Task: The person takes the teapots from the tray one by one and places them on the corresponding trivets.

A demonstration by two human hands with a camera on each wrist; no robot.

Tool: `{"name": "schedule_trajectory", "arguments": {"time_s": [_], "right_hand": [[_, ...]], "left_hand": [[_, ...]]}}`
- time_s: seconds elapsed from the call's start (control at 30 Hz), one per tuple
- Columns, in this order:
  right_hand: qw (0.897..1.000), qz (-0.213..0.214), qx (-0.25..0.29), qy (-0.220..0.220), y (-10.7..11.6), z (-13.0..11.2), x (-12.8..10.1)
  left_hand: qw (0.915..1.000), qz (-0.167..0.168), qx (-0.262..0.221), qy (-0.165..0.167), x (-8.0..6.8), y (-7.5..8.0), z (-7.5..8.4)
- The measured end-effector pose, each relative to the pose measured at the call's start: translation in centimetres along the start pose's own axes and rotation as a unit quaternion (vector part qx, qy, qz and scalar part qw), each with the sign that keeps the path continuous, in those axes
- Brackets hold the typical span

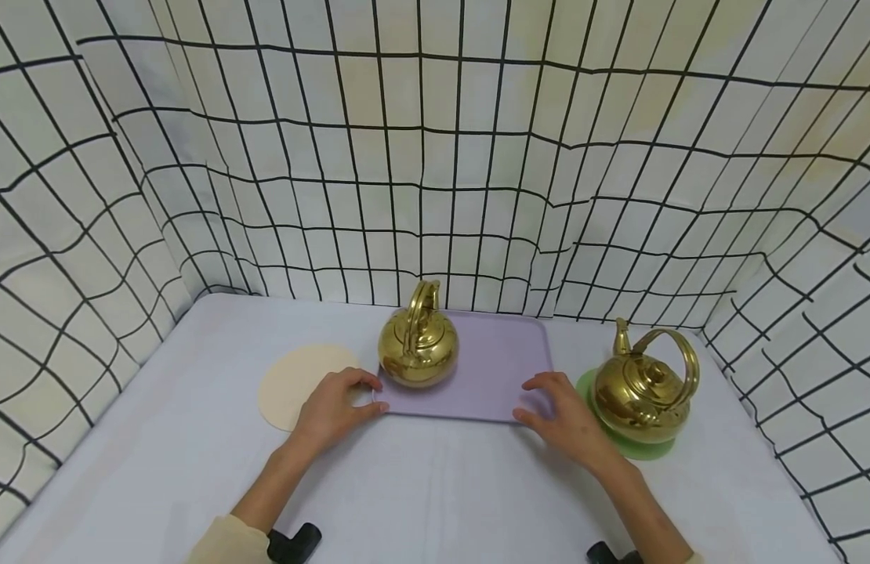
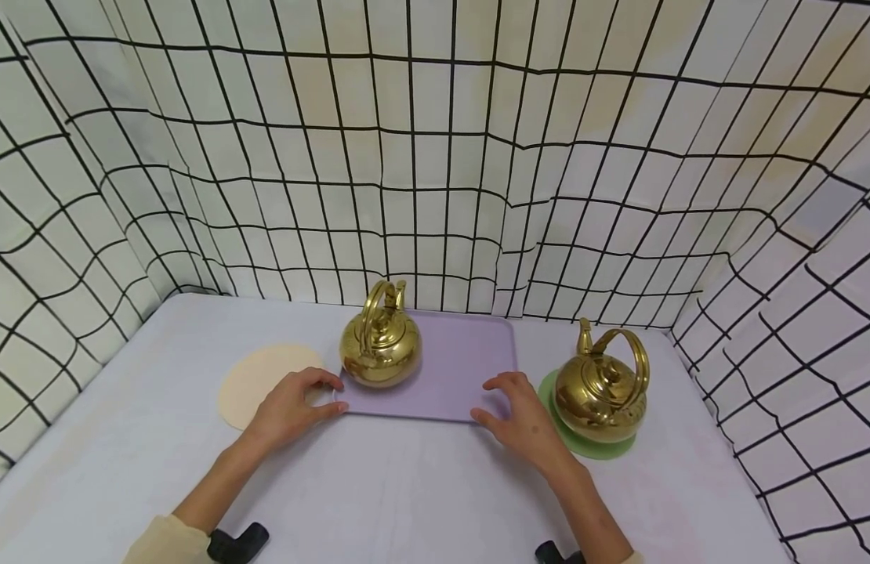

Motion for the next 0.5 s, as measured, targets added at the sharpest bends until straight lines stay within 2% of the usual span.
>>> {"name": "schedule_trajectory", "arguments": {"time_s": [0.5], "right_hand": [[0.997,-0.061,-0.021,-0.04,-1.1,0.5,0.1]], "left_hand": [[1.0,-0.004,0.002,0.007,0.0,0.0,0.0]]}}
Point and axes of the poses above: each hand's wrist, its own x-axis towards the middle knuckle, its own y-axis out of the back of the hand, z = x × y, the point moved 9 cm from there along x, towards the middle knuckle, and after that the axes turned 13 degrees about -x, right-handed, at the moved point
